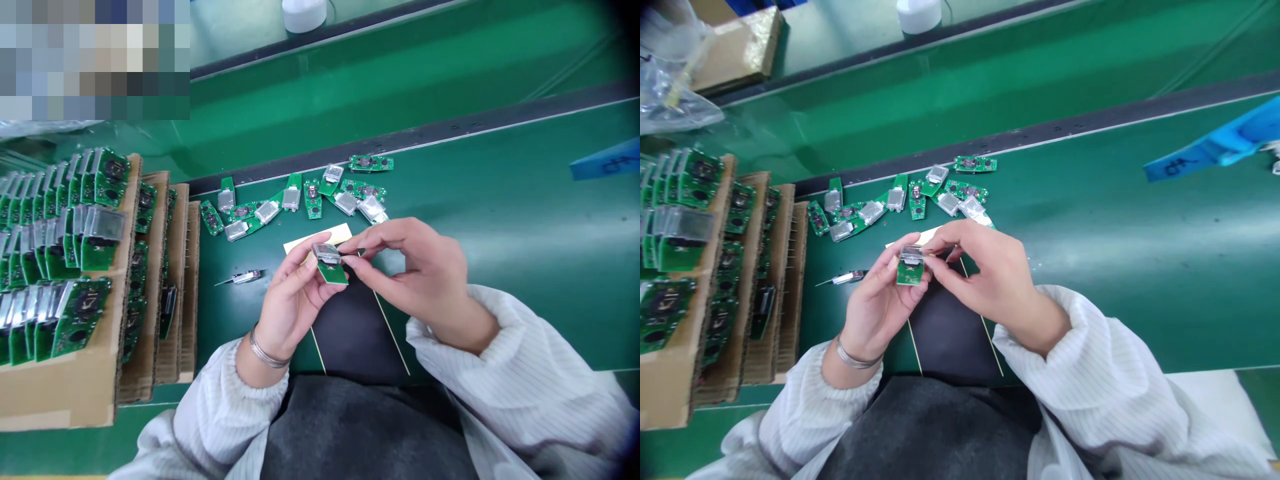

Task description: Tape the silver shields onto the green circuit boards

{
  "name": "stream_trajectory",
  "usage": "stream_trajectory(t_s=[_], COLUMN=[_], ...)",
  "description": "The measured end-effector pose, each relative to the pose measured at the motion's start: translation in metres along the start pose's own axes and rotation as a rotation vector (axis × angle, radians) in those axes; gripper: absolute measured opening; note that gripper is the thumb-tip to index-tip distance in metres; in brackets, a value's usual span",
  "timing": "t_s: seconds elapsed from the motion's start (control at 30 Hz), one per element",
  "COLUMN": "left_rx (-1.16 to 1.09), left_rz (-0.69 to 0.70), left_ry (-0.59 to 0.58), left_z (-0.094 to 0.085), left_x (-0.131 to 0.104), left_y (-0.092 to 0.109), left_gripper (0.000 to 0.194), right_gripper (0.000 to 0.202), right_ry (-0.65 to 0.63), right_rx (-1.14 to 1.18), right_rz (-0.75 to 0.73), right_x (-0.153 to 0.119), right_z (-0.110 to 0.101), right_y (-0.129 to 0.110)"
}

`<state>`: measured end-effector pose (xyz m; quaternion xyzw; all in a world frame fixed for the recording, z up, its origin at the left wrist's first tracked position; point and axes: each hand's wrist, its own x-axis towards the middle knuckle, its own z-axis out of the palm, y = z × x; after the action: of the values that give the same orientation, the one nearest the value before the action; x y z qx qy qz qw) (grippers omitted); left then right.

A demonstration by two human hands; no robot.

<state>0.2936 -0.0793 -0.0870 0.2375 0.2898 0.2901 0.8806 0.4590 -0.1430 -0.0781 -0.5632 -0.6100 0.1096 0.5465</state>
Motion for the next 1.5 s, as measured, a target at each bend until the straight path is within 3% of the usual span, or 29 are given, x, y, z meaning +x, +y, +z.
stream_trajectory(t_s=[0.6, 0.83, 1.1, 1.37, 1.5], left_rx=[0.147, 0.26, 0.364, 0.423, 0.407], left_rz=[0.078, 0.146, 0.29, 0.34, 0.324], left_ry=[-0.014, 0.006, 0.051, 0.057, 0.048], left_z=[-0.004, -0.003, -0.001, -0.001, -0.002], left_x=[0.0, 0.001, 0.001, 0.0, -0.001], left_y=[-0.004, -0.003, -0.006, -0.007, -0.006], left_gripper=[0.029, 0.028, 0.025, 0.024, 0.024], right_gripper=[0.018, 0.014, 0.018, 0.023, 0.028], right_ry=[-0.07, -0.107, -0.067, -0.048, -0.028], right_rx=[-0.051, -0.131, -0.215, -0.121, 0.052], right_rz=[-0.083, -0.094, -0.144, 0.02, 0.053], right_x=[0.002, 0.0, 0.0, -0.006, -0.008], right_z=[-0.002, -0.003, -0.001, 0.003, 0.006], right_y=[0.0, 0.002, -0.002, -0.006, -0.003])
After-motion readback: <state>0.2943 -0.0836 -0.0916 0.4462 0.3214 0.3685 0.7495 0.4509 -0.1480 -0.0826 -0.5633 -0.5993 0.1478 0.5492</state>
